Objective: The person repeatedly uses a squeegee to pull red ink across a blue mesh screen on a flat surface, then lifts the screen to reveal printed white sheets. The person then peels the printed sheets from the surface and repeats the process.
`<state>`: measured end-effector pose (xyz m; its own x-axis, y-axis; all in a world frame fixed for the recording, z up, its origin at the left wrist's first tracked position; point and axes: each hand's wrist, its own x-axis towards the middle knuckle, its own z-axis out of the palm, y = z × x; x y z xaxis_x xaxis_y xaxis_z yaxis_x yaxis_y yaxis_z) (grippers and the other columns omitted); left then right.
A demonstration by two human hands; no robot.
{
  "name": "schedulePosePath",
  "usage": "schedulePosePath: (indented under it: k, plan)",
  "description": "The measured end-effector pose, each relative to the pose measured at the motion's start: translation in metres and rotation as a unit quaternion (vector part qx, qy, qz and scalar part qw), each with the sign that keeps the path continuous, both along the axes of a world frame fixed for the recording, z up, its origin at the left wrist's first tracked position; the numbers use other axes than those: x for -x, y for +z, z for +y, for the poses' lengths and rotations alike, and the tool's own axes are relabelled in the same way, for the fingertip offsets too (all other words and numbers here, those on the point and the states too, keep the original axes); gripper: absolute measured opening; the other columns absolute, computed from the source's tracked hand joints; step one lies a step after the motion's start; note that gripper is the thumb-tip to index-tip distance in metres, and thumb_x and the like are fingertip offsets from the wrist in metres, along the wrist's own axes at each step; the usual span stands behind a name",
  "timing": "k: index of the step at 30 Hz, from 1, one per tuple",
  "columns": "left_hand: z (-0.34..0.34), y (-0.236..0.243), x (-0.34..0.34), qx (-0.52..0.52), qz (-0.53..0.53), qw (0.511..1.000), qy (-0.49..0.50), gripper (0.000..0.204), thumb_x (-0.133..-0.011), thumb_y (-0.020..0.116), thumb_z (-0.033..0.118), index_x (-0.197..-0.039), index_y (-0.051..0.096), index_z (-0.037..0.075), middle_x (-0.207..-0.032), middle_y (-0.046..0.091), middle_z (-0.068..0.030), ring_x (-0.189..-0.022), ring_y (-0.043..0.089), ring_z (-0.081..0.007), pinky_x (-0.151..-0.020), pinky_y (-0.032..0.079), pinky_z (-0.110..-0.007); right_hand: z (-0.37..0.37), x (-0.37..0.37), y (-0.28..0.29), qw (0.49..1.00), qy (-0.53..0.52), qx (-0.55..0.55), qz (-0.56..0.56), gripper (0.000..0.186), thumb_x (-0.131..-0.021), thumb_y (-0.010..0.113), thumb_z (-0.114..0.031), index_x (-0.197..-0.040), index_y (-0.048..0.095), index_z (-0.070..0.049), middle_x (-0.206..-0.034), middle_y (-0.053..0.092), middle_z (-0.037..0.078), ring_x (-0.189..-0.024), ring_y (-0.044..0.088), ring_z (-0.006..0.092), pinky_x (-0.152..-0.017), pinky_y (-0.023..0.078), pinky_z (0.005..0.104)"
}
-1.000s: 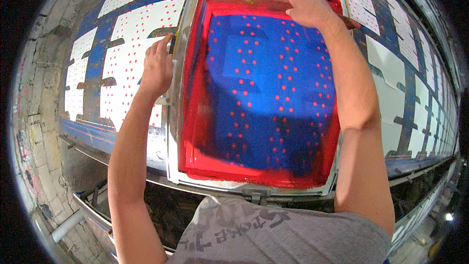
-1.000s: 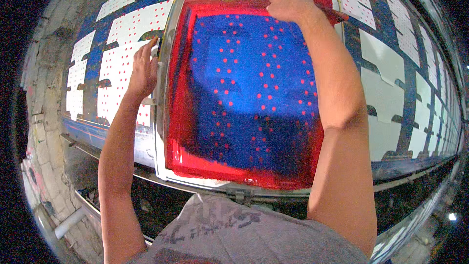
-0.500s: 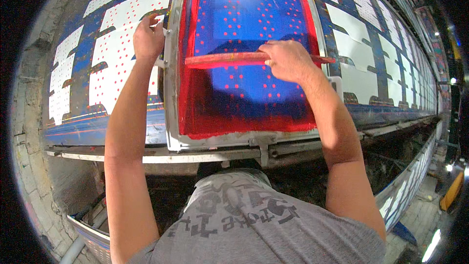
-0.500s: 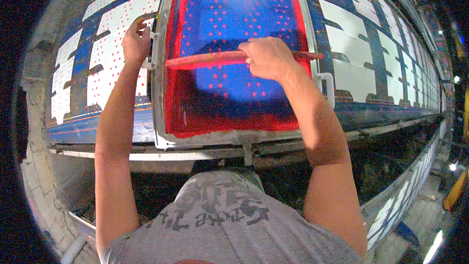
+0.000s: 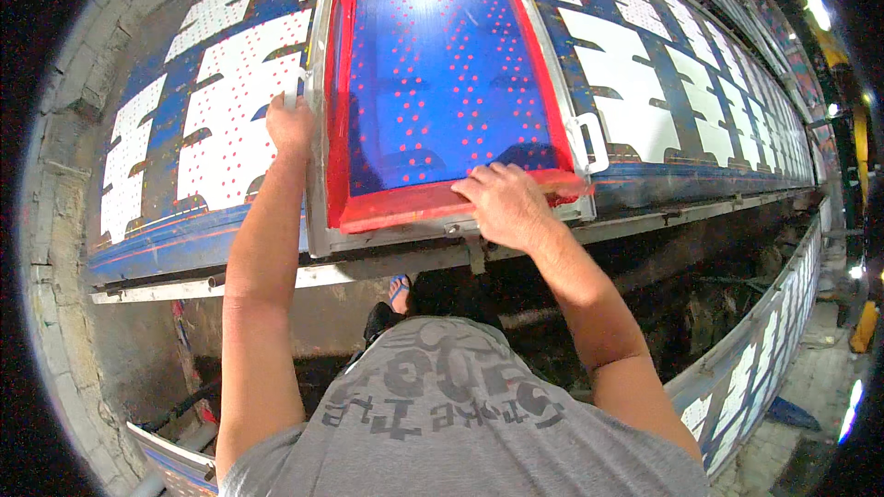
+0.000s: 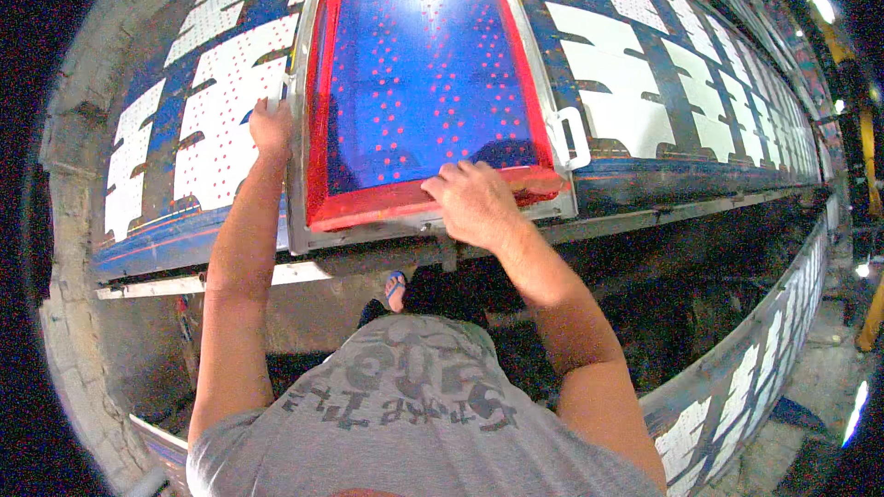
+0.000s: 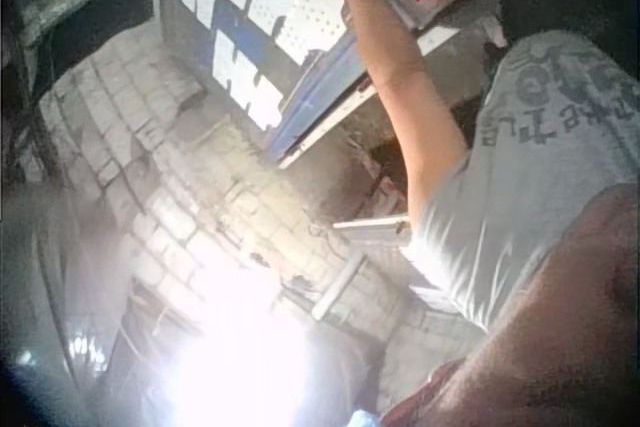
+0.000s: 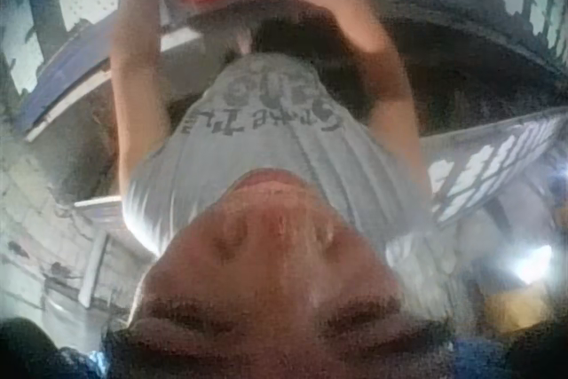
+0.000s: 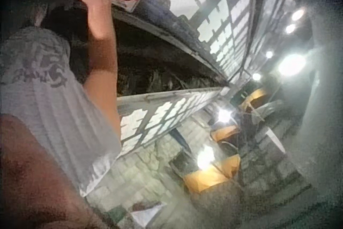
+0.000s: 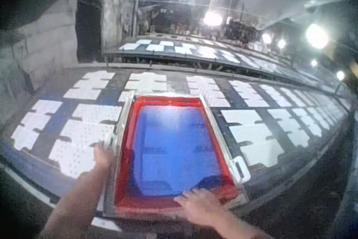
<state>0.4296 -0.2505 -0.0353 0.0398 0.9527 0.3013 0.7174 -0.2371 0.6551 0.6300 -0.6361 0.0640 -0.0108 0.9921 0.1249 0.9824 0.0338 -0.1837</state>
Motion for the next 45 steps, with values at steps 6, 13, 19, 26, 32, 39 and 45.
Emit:
schedulePosePath:
  k: [6,13,19,26,32,39,45]
  plan:
    - [-0.017,0.001,-0.007,0.009,-0.016,0.999,0.051,0.045,-0.098,0.076,0.023,-0.136,0.073,-0.002,-0.129,0.078,-0.0272,-0.121,0.075,-0.0446,-0.107,0.057,-0.051,-0.026,0.004,-0.015,0.996,0.015,-0.054,0.063,0.055,-0.084,0.087,-0.049,-0.122,0.076,-0.010,-0.120,0.070,0.011,-0.119,0.064,0.0357,-0.102,0.053,0.0523]
    - [-0.009,-0.003,-0.001,-0.014,0.016,0.998,0.051,0.043,-0.101,0.075,0.035,-0.128,0.078,0.001,-0.118,0.081,-0.0257,-0.114,0.077,-0.0458,-0.102,0.058,-0.053,-0.057,-0.031,-0.026,0.981,0.080,-0.080,0.156,0.066,-0.088,0.084,-0.055,-0.131,0.073,-0.007,-0.136,0.067,0.017,-0.131,0.061,0.0399,-0.111,0.050,0.0550]
    - [0.000,-0.011,0.002,-0.037,0.048,0.996,0.068,0.044,-0.102,0.075,0.036,-0.125,0.078,-0.001,-0.118,0.080,-0.0271,-0.112,0.077,-0.0463,-0.100,0.058,-0.053,-0.099,-0.131,-0.019,0.943,-0.157,-0.244,0.164,0.050,-0.092,0.083,-0.028,-0.135,0.072,-0.006,-0.144,0.065,0.022,-0.135,0.060,0.0451,-0.117,0.045,0.0575]
    - [0.000,-0.010,0.003,-0.002,0.047,0.996,0.070,0.043,-0.104,0.074,0.036,-0.124,0.078,-0.002,-0.114,0.081,-0.0274,-0.108,0.078,-0.0450,-0.098,0.058,-0.053,-0.098,-0.207,-0.062,0.808,-0.336,-0.158,0.457,0.056,-0.096,0.079,-0.010,-0.149,0.064,-0.001,-0.144,0.065,0.026,-0.135,0.064,0.0380,-0.117,0.049,0.0480]
    - [-0.006,-0.007,0.002,-0.013,0.030,0.997,0.071,0.045,-0.106,0.074,0.035,-0.128,0.075,-0.004,-0.113,0.081,-0.0274,-0.106,0.079,-0.0437,-0.097,0.059,-0.050,-0.093,-0.216,-0.048,0.798,-0.309,-0.084,0.511,0.051,-0.105,0.069,0.002,-0.155,0.058,0.006,-0.136,0.074,0.013,-0.120,0.070,0.0152,-0.103,0.055,0.0320]
    - [-0.010,-0.001,0.001,0.023,0.039,0.996,0.074,0.048,-0.107,0.074,0.033,-0.134,0.073,-0.007,-0.123,0.079,-0.0301,-0.116,0.077,-0.0429,-0.102,0.057,-0.050,-0.082,-0.204,0.002,0.738,-0.321,-0.100,0.585,0.041,-0.105,0.071,-0.001,-0.145,0.066,0.005,-0.136,0.074,0.013,-0.121,0.072,0.0172,-0.102,0.056,0.0325]
    - [-0.005,0.003,0.012,0.016,0.030,0.999,0.033,0.050,-0.104,0.075,0.037,-0.130,0.076,-0.006,-0.113,0.081,-0.0273,-0.103,0.078,-0.0404,-0.095,0.058,-0.050,-0.093,-0.203,0.035,0.713,-0.241,-0.161,0.639,0.040,-0.105,0.073,-0.002,-0.144,0.067,0.004,-0.131,0.074,0.011,-0.116,0.072,0.0158,-0.100,0.056,0.0309]
